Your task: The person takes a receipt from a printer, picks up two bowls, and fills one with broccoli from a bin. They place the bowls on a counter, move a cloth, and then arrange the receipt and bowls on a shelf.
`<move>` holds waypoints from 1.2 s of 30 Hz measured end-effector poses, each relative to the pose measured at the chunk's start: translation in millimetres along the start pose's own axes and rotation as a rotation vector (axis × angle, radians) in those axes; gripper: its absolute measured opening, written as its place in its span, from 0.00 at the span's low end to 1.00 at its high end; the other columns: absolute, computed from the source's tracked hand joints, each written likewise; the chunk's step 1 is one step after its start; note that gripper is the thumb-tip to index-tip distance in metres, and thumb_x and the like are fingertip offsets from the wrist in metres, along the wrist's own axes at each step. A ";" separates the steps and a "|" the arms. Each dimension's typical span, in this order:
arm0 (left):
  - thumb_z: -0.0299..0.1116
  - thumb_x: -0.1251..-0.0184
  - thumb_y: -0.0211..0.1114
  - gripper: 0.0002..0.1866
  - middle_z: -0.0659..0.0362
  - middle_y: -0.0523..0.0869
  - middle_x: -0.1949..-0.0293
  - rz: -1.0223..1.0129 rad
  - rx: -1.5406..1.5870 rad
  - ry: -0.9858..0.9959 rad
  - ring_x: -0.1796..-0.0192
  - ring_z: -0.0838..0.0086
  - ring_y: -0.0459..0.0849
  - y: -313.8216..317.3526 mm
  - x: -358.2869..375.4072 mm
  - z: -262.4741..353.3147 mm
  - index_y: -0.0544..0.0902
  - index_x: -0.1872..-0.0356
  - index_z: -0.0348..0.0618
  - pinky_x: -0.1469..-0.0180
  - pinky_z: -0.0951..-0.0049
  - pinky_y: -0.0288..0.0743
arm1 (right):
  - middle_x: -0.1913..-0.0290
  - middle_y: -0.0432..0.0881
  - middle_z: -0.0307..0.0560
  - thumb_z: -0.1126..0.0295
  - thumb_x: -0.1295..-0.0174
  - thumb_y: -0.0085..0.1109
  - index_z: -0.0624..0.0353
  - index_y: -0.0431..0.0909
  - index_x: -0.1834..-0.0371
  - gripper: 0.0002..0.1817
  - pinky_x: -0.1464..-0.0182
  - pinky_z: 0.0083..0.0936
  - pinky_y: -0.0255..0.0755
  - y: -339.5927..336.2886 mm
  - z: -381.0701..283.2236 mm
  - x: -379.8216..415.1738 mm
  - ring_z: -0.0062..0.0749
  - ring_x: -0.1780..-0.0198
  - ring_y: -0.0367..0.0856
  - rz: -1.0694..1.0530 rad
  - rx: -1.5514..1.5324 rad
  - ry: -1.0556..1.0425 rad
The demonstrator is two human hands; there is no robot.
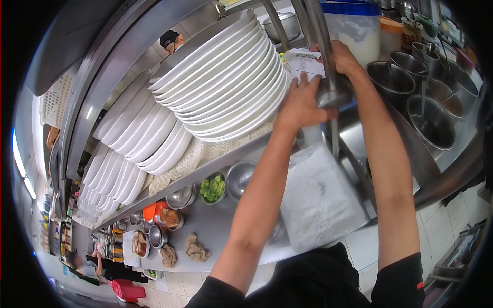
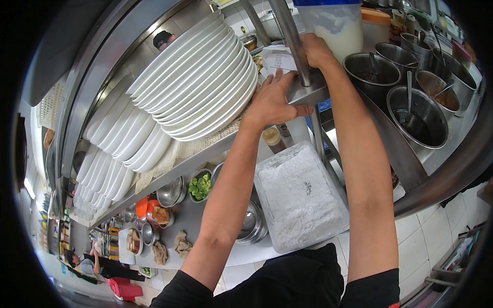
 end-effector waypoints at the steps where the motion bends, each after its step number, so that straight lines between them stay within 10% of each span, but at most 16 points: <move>1: 0.55 0.64 0.76 0.54 0.35 0.54 0.29 -0.003 -0.003 -0.002 0.26 0.41 0.50 0.2 0.1 -0.2 0.64 0.31 0.46 0.27 0.50 0.45 | 0.60 0.84 0.56 0.61 0.46 0.61 0.56 0.83 0.56 0.16 0.53 0.34 0.73 0.4 0.1 -0.1 0.49 0.57 0.82 -0.005 0.018 0.025; 3: 0.55 0.64 0.76 0.54 0.34 0.54 0.29 -0.009 -0.008 -0.005 0.26 0.42 0.50 0.2 -0.3 -0.6 0.64 0.31 0.45 0.27 0.50 0.45 | 0.59 0.85 0.50 0.75 0.53 0.65 0.56 0.82 0.54 0.18 0.54 0.29 0.74 0.7 -1.1 -0.2 0.39 0.58 0.83 -0.013 0.054 0.075; 15: 0.52 0.63 0.74 0.49 0.31 0.59 0.33 0.159 -0.014 0.158 0.29 0.39 0.56 7.6 -2.6 -7.0 0.67 0.35 0.43 0.28 0.54 0.52 | 0.61 0.85 0.44 0.72 0.51 0.64 0.59 0.82 0.56 0.16 0.54 0.28 0.73 1.9 13.6 -4.5 0.30 0.57 0.81 0.009 0.024 -0.069; 17: 0.50 0.64 0.74 0.42 0.32 0.69 0.39 0.250 -0.016 0.205 0.35 0.40 0.65 10.0 -1.8 -7.6 0.75 0.43 0.40 0.33 0.52 0.60 | 0.57 0.85 0.54 0.69 0.50 0.62 0.59 0.82 0.54 0.18 0.50 0.33 0.74 1.2 12.4 0.2 0.41 0.53 0.83 0.003 -0.059 -0.089; 24: 0.42 0.65 0.72 0.27 0.46 0.78 0.53 0.296 0.021 0.064 0.46 0.53 0.75 -2.1 29.9 3.6 0.82 0.60 0.39 0.45 0.58 0.73 | 0.55 0.82 0.43 0.73 0.43 0.61 0.62 0.77 0.48 0.18 0.51 0.24 0.69 9.3 55.6 -23.3 0.25 0.55 0.75 -0.107 -0.082 -0.127; 31: 0.38 0.62 0.70 0.21 0.45 0.79 0.52 0.578 0.449 0.501 0.47 0.52 0.74 -6.6 113.9 13.7 0.81 0.64 0.35 0.50 0.61 0.74 | 0.51 0.79 0.46 0.82 0.44 0.50 0.68 0.74 0.46 0.20 0.45 0.22 0.66 10.4 74.1 -27.0 0.27 0.49 0.75 -0.149 -0.223 -0.056; 36: 0.42 0.48 0.72 0.19 0.49 0.87 0.62 -0.078 0.865 0.265 0.61 0.60 0.86 -31.1 281.2 -3.4 0.84 0.62 0.36 0.53 0.66 0.76 | 0.48 0.78 0.47 0.82 0.45 0.46 0.67 0.74 0.44 0.22 0.45 0.21 0.66 1.7 109.4 -36.7 0.27 0.47 0.75 -0.184 -0.310 -0.128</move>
Point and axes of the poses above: each hand's wrist, its own x-axis away from the middle knuckle, its own y-axis out of the palm, z = x × y, the point moved 4 cm from there along -x, towards the middle knuckle
